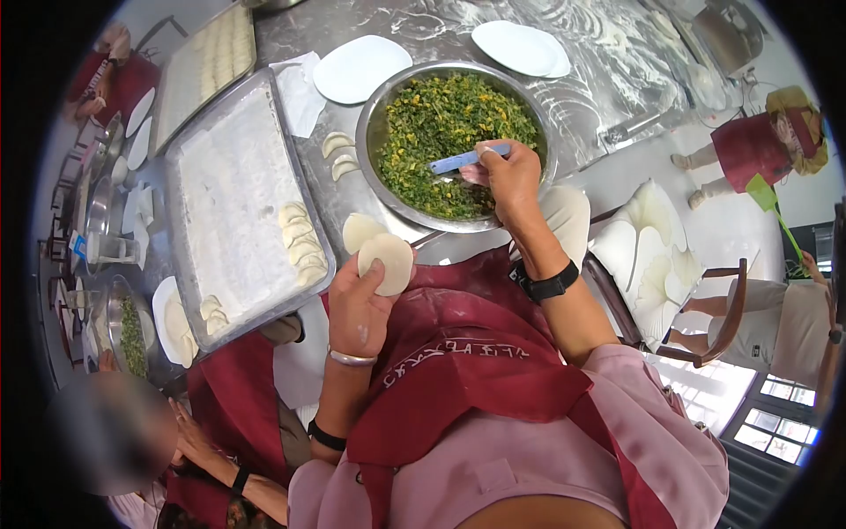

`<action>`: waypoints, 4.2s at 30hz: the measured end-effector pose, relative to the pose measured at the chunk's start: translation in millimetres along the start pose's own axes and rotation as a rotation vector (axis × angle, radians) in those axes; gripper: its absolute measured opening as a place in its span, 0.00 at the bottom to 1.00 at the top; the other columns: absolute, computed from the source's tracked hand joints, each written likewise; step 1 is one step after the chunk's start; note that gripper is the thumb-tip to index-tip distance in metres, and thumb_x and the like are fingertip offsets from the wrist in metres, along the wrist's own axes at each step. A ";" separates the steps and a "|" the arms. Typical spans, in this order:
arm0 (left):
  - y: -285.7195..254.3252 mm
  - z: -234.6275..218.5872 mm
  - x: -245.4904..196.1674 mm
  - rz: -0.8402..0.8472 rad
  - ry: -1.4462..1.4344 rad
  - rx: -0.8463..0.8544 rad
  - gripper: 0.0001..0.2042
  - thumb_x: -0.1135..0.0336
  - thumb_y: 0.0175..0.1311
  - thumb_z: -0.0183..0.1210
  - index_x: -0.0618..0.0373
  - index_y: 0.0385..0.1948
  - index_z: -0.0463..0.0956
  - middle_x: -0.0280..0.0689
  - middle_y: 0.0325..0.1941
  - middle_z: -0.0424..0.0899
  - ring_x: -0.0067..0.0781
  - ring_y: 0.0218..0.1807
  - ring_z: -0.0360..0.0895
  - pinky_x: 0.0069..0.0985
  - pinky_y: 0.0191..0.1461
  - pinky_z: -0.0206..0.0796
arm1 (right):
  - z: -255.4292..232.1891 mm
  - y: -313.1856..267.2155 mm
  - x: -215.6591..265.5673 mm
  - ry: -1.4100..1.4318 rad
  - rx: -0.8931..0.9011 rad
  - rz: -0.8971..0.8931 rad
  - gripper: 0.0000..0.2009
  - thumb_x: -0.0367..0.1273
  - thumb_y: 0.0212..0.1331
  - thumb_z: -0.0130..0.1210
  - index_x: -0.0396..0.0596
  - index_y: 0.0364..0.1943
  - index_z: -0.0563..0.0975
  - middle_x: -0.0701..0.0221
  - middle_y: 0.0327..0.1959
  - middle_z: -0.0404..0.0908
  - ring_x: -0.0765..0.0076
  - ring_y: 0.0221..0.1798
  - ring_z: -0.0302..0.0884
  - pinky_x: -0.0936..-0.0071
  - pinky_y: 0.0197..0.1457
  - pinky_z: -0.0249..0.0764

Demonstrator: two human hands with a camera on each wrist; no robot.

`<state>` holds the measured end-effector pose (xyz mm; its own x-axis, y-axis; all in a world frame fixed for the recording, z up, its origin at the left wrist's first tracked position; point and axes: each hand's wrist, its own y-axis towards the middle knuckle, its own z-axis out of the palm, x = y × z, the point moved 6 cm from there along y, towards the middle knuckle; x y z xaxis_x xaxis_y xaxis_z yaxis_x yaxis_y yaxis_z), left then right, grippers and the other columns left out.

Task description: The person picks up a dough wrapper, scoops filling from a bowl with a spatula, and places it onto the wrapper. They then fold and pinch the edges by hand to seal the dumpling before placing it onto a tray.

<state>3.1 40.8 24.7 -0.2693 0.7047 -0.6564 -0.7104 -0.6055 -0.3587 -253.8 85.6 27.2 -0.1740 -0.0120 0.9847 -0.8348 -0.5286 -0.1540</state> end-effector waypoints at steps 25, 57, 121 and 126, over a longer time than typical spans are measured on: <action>77.1 41.6 -29.7 0.111 -0.318 0.107 0.21 0.59 0.75 0.45 0.68 0.59 0.64 0.50 0.60 0.73 0.48 0.64 0.70 0.44 0.70 0.61 | 2.2 -30.6 39.4 0.376 0.087 0.110 0.10 0.22 0.64 0.50 0.24 0.44 0.73 0.52 0.35 0.81 0.59 0.36 0.85 0.74 0.41 0.86; 60.1 57.7 -21.6 0.063 -0.336 0.133 0.25 0.55 0.77 0.38 0.72 0.61 0.61 0.55 0.64 0.68 0.52 0.68 0.63 0.45 0.75 0.52 | -13.7 -53.5 29.7 0.321 0.136 0.090 0.08 0.21 0.61 0.50 0.27 0.42 0.73 0.50 0.34 0.81 0.58 0.31 0.86 0.74 0.34 0.85; 21.5 96.9 -16.4 0.307 0.179 0.130 0.20 0.72 0.70 0.54 0.71 0.60 0.66 0.42 0.56 0.77 0.29 0.55 0.77 0.24 0.58 0.74 | 16.0 -101.6 87.8 -0.352 0.069 -1.028 0.12 0.24 0.45 0.64 0.42 0.38 0.81 0.60 0.45 0.84 0.50 0.51 0.81 0.64 0.52 0.78; 22.3 94.7 -23.2 0.404 0.114 0.076 0.20 0.72 0.70 0.53 0.72 0.61 0.64 0.45 0.58 0.76 0.34 0.58 0.76 0.28 0.62 0.72 | 9.1 -96.8 59.9 -0.059 0.055 -0.641 0.16 0.24 0.49 0.64 0.39 0.45 0.81 0.58 0.52 0.82 0.57 0.53 0.81 0.69 0.56 0.76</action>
<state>-68.1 46.0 94.7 -0.4653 0.3679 -0.8051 -0.6097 -0.7926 -0.0099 -178.7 128.2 101.9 0.3803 0.2744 0.8832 -0.7353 -0.4896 0.4687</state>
